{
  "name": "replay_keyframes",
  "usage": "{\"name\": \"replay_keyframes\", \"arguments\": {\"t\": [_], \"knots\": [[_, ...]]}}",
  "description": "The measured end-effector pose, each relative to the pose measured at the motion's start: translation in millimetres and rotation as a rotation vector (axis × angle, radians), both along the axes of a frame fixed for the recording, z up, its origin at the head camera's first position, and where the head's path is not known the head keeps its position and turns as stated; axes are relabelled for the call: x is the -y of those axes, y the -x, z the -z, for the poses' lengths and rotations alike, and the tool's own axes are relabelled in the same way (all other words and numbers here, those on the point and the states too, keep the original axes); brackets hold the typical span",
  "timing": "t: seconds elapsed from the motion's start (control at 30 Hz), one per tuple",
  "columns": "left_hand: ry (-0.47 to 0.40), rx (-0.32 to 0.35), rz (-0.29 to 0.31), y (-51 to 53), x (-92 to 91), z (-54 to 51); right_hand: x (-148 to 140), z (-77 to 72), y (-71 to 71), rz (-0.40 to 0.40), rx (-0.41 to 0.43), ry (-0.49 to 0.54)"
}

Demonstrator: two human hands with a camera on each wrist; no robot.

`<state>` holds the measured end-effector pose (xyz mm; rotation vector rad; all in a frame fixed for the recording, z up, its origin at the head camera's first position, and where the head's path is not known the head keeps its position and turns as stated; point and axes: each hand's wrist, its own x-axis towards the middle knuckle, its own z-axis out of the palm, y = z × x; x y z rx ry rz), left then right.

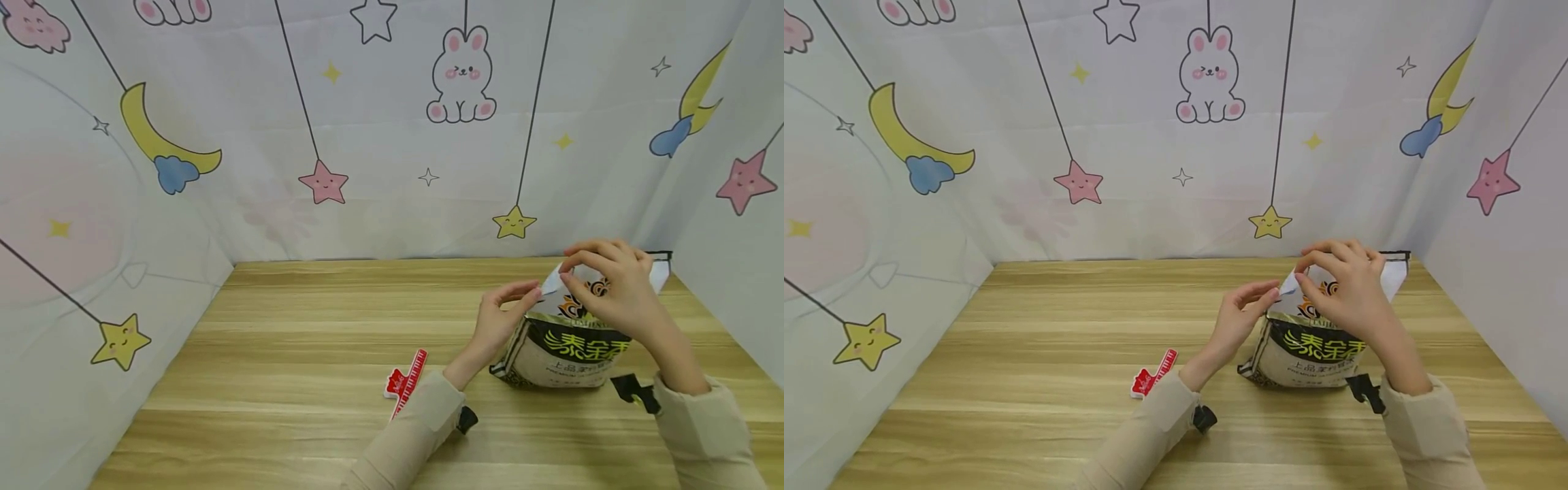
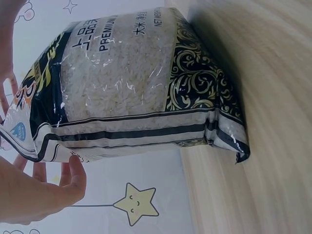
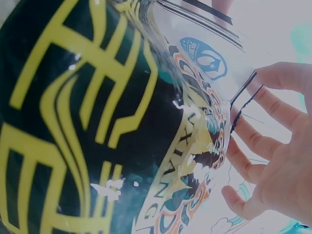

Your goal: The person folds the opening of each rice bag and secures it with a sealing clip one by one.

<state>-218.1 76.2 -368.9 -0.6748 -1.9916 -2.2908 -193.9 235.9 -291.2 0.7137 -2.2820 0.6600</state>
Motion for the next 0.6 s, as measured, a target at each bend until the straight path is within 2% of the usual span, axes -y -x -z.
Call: {"name": "replay_keyframes", "arguments": {"t": [0.23,0.4,0.47,0.6], "knots": [[0.04,-0.061,0.02,0.7,-0.6,4.0,-2.7,1.4,0.7,-0.017,-0.009,-0.017],[0.065,-0.097,0.001,0.6,-0.5,4.8,-2.3,2.1,1.6,-0.02,-0.021,-0.031],[0.074,-0.109,-0.006,-0.6,0.3,3.3,-1.8,2.5,2.4,-0.023,-0.03,-0.041],[0.075,-0.133,-0.004,-8.2,4.7,-7.9,-0.7,3.4,4.8,-0.017,-0.048,-0.068]]}}
